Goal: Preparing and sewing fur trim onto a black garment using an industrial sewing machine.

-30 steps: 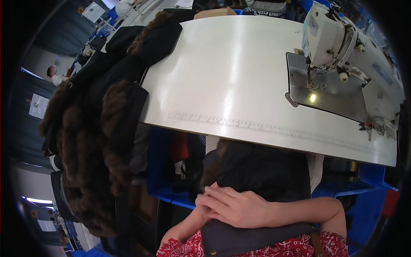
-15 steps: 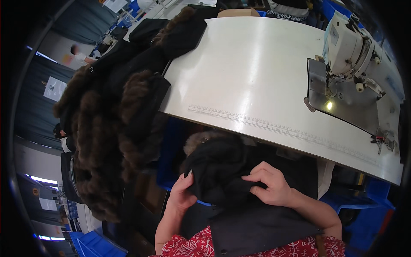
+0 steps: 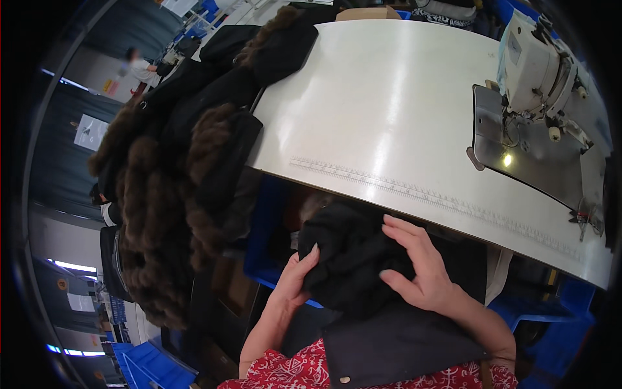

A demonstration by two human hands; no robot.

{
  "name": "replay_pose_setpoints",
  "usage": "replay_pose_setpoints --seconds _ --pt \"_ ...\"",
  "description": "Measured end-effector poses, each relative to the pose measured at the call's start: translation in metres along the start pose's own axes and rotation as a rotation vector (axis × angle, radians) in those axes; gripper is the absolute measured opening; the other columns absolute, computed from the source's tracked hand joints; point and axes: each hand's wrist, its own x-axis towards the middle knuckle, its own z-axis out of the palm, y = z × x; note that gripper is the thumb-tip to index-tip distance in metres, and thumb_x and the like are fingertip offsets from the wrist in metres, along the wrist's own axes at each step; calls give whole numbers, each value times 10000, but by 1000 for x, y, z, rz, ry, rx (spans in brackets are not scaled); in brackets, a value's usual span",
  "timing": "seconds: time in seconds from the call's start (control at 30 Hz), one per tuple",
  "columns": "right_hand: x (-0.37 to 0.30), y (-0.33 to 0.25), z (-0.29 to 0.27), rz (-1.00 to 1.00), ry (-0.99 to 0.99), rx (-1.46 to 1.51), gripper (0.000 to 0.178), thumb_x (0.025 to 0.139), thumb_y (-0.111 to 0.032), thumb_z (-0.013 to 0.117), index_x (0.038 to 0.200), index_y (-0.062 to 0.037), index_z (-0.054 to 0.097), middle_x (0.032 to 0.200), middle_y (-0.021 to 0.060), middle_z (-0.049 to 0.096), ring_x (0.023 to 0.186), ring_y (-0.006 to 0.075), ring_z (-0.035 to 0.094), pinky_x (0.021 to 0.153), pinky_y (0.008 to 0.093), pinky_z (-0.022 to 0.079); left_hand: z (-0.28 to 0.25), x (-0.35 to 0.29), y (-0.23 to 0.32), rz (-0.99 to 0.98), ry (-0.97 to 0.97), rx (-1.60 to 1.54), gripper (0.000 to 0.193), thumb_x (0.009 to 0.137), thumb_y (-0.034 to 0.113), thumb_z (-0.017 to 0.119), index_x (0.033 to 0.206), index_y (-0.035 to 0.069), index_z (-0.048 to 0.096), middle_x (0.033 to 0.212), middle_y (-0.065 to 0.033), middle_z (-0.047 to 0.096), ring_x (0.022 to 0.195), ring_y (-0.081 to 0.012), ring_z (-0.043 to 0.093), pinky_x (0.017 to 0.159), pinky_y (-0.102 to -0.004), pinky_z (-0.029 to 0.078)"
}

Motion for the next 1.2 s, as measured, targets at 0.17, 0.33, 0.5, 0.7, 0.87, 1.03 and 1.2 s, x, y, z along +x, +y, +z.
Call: replay_pose_setpoints --seconds 0.17,0.33,0.5,0.7,0.87,1.03,1.2 --pt "10 11 9 229 -250 -91 192 967 -194 607 971 -3 625 996 52 653 888 176 605 756 306 483 2 -4 -7 27 -53 -128 487 986 332 573 1366 37 500 1322 -108 590 1196 -235 582 1040 -387 451" --pt "-3 19 26 841 153 1139 300 1064 -250 436 1020 -18 621 1013 34 666 924 92 607 864 248 484 12 4 -10 89 43 -234 520 1014 384 497 1406 44 467 1405 -141 527 1272 -286 526 1112 -428 383" --pt "-7 36 20 642 30 792 293 1058 -259 468 960 -36 631 838 -60 533 777 27 453 700 199 383 -5 7 -11 -37 8 -331 596 948 409 620 1376 15 489 1368 -132 559 1266 -281 534 1119 -418 383" --pt "35 13 15 569 -87 406 319 1029 -263 536 882 6 624 668 -66 459 637 26 386 568 217 348 -20 -1 1 119 -256 393 750 703 160 886 1341 -3 528 1223 -84 644 1157 -182 580 1032 -321 426" --pt "59 23 23 462 -238 127 314 1008 -240 568 840 23 596 618 -25 440 609 51 376 545 253 362 -26 -7 -8 -14 -121 379 777 738 23 821 1420 10 450 1341 -102 572 1234 -207 535 1039 -347 430" --pt "57 21 32 388 -107 191 179 967 -173 619 970 5 644 732 32 594 714 86 549 661 244 459 -63 10 -35 1 -393 -312 509 881 121 641 1360 12 510 1341 -140 577 1255 -293 537 1083 -436 395" --pt "27 9 11 -134 35 -276 251 862 -206 728 1028 -35 649 970 74 644 828 259 610 709 343 499 -59 12 -39 95 -381 -497 418 941 226 522 1303 19 546 1379 -154 544 1281 -331 505 1119 -514 334"
